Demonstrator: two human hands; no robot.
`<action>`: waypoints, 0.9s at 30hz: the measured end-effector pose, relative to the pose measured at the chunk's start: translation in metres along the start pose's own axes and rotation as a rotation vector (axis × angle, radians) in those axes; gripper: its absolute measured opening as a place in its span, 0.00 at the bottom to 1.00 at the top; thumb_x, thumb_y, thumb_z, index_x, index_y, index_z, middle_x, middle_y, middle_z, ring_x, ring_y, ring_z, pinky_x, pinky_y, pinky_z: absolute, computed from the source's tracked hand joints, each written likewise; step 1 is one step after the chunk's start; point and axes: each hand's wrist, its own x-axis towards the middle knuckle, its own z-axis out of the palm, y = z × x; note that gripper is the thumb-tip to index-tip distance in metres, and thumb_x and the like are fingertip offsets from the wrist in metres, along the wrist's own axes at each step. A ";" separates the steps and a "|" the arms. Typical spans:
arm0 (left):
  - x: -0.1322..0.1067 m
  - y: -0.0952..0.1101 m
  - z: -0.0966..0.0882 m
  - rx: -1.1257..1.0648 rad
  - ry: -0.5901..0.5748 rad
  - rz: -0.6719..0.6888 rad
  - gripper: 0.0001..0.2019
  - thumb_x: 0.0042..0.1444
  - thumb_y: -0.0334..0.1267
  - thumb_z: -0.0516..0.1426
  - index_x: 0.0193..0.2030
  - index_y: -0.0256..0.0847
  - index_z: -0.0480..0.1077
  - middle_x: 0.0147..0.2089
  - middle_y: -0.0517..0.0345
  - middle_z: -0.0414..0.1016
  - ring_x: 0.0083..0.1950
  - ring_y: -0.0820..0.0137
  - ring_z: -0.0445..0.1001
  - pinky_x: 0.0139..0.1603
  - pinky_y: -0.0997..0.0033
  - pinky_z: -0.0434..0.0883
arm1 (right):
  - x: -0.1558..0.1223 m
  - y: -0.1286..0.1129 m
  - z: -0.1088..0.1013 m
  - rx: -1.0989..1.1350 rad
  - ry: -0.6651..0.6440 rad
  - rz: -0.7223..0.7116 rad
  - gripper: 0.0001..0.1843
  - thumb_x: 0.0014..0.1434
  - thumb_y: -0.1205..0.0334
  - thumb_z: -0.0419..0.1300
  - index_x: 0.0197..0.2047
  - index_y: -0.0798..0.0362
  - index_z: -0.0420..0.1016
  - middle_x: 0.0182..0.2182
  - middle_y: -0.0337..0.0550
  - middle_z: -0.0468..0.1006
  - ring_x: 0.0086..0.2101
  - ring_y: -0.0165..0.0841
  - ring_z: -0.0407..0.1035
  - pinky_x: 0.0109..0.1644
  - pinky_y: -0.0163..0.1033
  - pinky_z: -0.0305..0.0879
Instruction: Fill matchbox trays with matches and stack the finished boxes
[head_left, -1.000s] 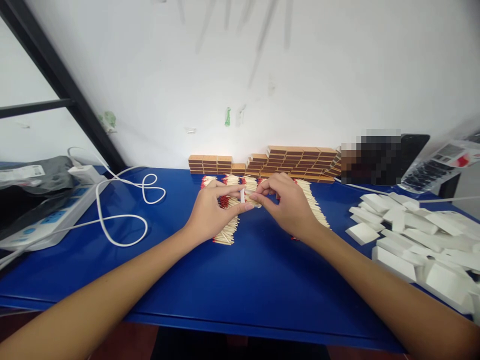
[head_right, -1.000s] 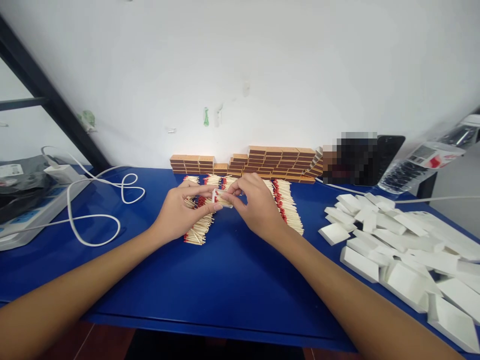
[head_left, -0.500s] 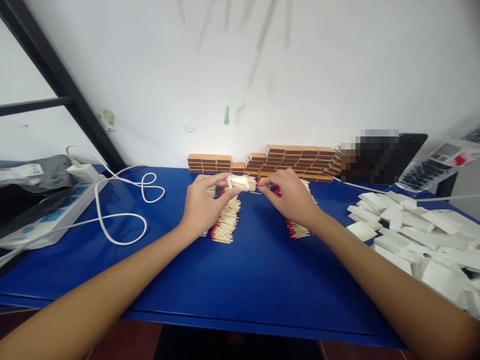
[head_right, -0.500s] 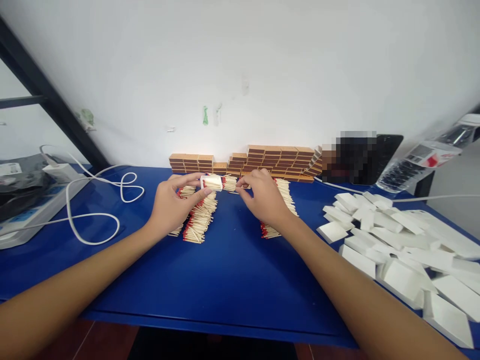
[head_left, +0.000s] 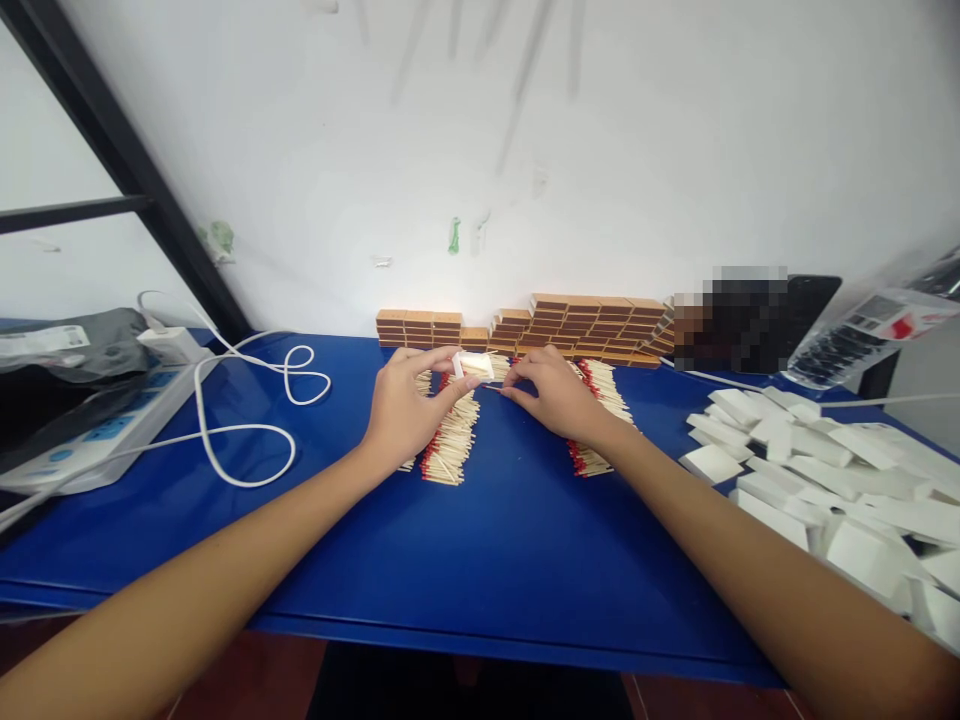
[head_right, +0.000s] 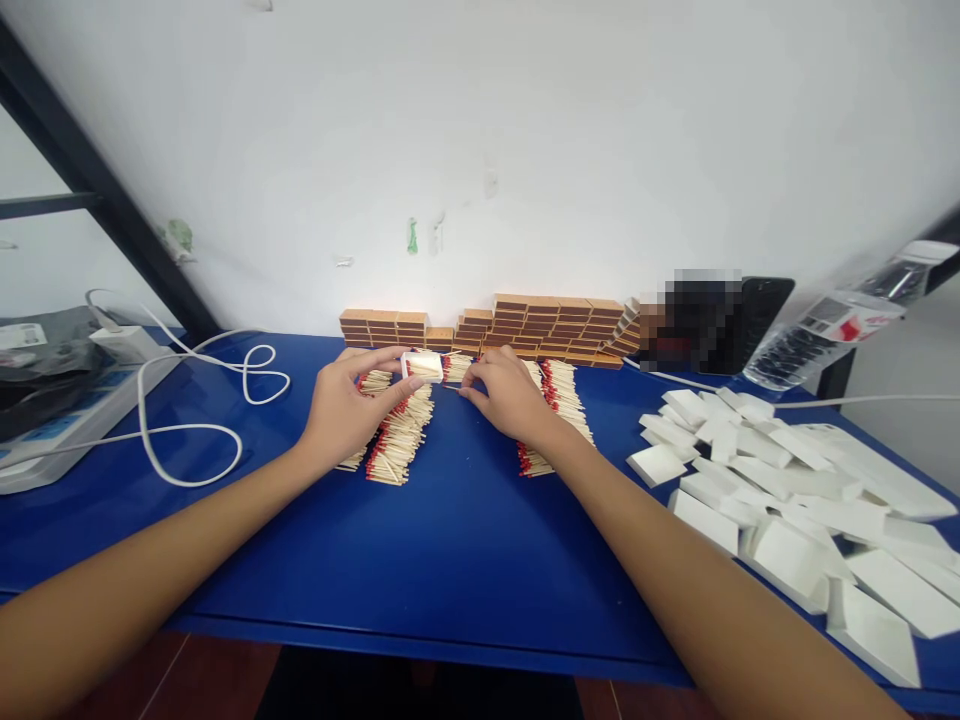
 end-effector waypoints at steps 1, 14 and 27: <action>0.000 0.000 0.000 0.001 -0.001 -0.001 0.17 0.60 0.43 0.73 0.56 0.49 0.84 0.46 0.56 0.89 0.55 0.57 0.80 0.60 0.51 0.75 | 0.000 0.000 0.000 0.001 -0.007 0.008 0.08 0.70 0.59 0.64 0.39 0.51 0.82 0.40 0.51 0.80 0.46 0.47 0.67 0.52 0.51 0.64; 0.001 -0.004 0.000 0.053 -0.054 -0.017 0.15 0.60 0.47 0.74 0.52 0.49 0.85 0.46 0.57 0.89 0.54 0.55 0.80 0.58 0.51 0.74 | -0.008 -0.010 -0.031 0.105 0.084 0.030 0.10 0.72 0.55 0.61 0.39 0.48 0.77 0.38 0.49 0.79 0.45 0.47 0.68 0.50 0.53 0.65; -0.008 -0.002 0.008 -0.103 -0.171 0.007 0.20 0.55 0.48 0.77 0.53 0.50 0.86 0.43 0.55 0.88 0.49 0.56 0.82 0.56 0.51 0.75 | -0.015 -0.055 -0.033 0.174 0.144 -0.108 0.05 0.72 0.62 0.64 0.42 0.47 0.73 0.40 0.46 0.79 0.45 0.44 0.66 0.50 0.51 0.64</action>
